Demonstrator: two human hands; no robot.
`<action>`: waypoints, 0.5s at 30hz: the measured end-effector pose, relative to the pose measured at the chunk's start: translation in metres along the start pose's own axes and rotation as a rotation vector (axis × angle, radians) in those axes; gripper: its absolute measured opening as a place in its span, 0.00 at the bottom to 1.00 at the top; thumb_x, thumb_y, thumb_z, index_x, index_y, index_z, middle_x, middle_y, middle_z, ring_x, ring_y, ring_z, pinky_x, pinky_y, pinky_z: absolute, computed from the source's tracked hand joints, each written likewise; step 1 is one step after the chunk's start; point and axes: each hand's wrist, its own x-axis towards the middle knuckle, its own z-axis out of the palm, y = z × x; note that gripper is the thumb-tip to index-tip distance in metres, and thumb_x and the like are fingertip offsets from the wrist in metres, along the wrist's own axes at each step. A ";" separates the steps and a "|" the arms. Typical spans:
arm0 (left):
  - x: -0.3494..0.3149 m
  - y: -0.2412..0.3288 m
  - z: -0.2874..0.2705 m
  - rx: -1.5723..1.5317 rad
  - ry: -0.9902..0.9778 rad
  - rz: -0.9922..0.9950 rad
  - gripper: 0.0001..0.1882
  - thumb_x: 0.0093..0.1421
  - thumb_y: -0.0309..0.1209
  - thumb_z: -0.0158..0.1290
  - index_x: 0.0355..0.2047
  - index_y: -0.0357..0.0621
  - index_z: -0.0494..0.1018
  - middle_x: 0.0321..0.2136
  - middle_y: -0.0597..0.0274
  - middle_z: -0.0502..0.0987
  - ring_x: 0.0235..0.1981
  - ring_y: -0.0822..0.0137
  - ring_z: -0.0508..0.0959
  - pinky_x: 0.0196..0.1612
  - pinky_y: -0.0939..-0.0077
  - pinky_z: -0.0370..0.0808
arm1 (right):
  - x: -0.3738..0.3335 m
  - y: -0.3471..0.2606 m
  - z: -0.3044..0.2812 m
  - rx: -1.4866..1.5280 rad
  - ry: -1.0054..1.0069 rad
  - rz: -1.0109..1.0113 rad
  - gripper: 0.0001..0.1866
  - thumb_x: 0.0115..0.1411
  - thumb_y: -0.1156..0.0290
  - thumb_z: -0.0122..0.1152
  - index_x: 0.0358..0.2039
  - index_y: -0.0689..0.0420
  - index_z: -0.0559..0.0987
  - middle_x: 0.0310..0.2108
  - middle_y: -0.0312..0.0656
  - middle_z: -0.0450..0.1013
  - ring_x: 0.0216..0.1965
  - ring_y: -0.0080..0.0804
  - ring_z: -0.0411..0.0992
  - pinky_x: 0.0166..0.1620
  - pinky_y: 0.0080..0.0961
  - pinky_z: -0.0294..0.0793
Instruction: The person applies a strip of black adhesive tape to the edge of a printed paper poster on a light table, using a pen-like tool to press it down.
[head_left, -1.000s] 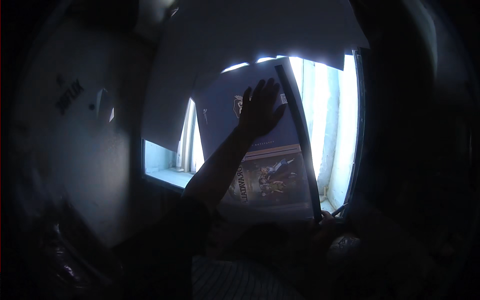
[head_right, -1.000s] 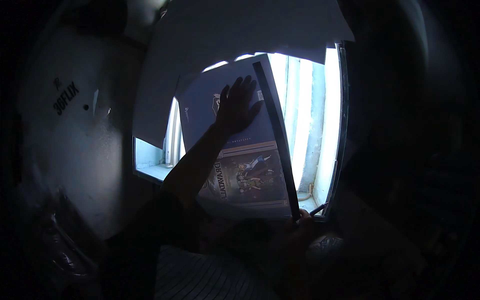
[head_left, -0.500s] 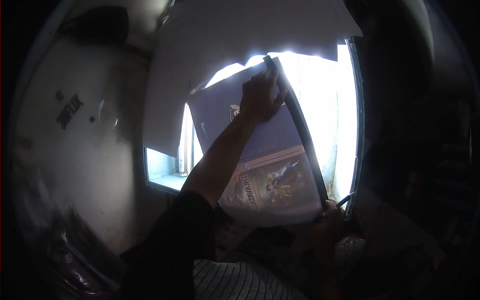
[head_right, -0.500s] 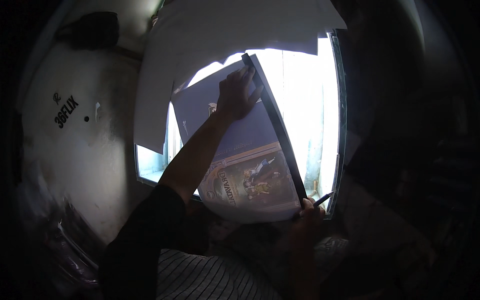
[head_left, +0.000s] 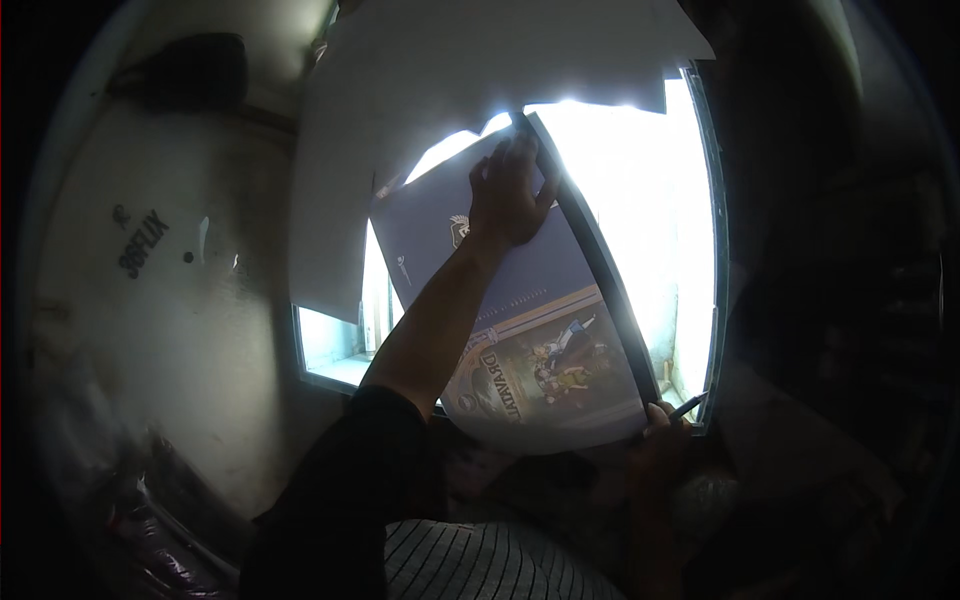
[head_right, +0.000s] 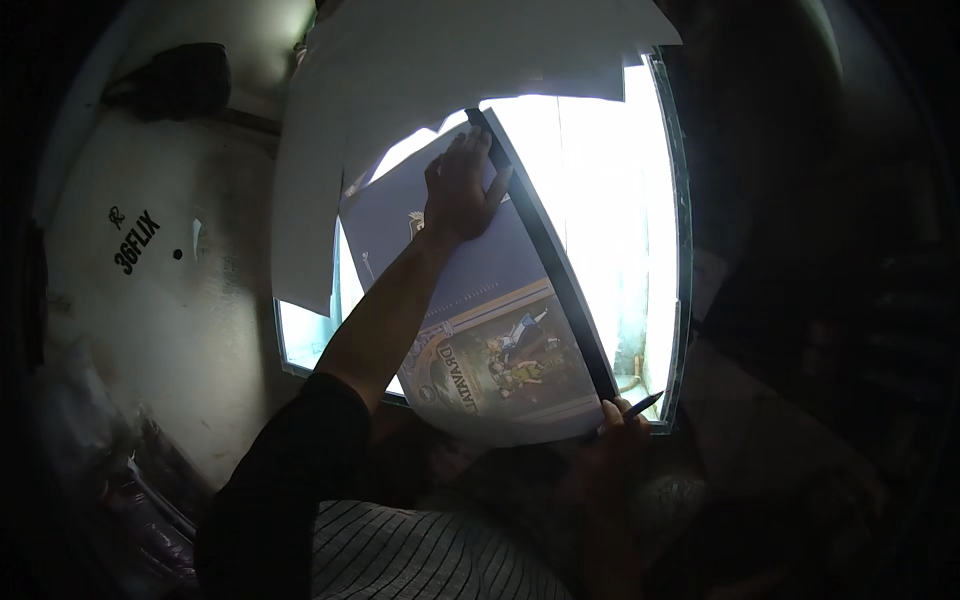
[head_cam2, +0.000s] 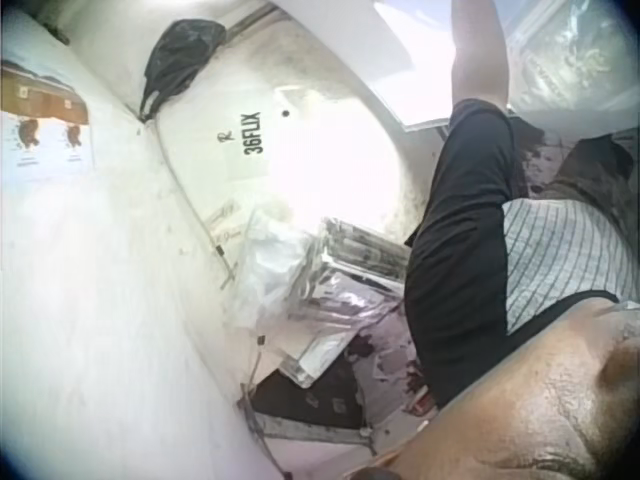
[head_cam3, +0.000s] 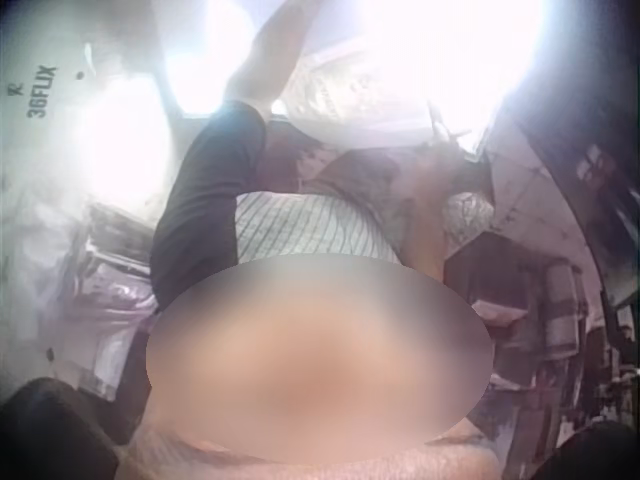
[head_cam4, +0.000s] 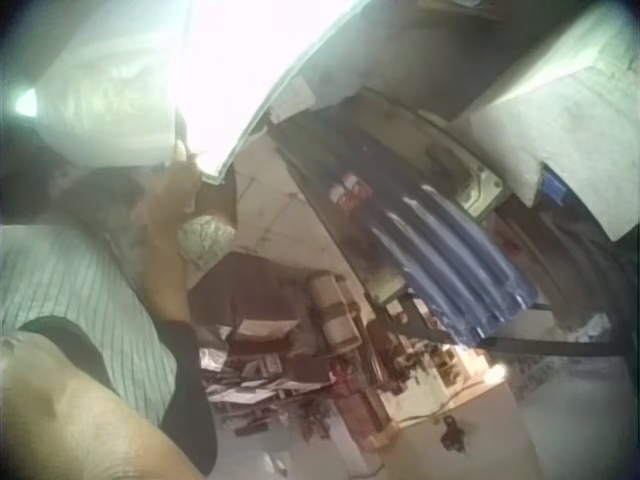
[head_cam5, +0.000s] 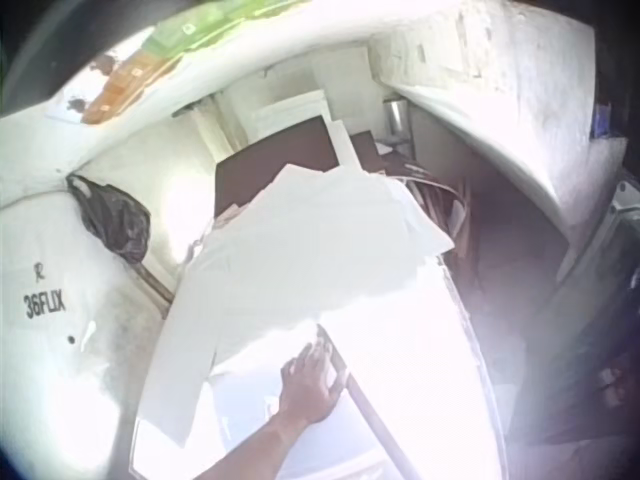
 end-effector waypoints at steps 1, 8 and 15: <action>0.000 -0.003 0.001 0.006 -0.001 -0.001 0.35 0.69 0.52 0.43 0.67 0.41 0.58 0.68 0.46 0.60 0.71 0.48 0.55 0.69 0.44 0.50 | 0.001 0.000 -0.002 -0.041 -0.050 0.003 0.21 0.54 0.76 0.61 0.50 0.59 0.74 0.48 0.48 0.75 0.45 0.49 0.72 0.47 0.43 0.73; -0.001 -0.007 0.001 0.092 0.000 0.017 0.35 0.69 0.53 0.42 0.68 0.43 0.58 0.70 0.49 0.57 0.72 0.49 0.54 0.69 0.44 0.49 | 0.005 -0.008 -0.006 -0.040 -0.026 -0.029 0.27 0.53 0.64 0.71 0.51 0.58 0.72 0.48 0.50 0.74 0.49 0.52 0.71 0.51 0.49 0.72; 0.001 -0.004 0.001 0.085 -0.017 0.015 0.35 0.70 0.54 0.40 0.68 0.43 0.59 0.70 0.49 0.57 0.72 0.49 0.54 0.69 0.43 0.48 | -0.003 0.003 0.000 -0.077 -0.044 0.008 0.19 0.56 0.72 0.59 0.49 0.58 0.75 0.49 0.49 0.75 0.49 0.51 0.72 0.50 0.47 0.72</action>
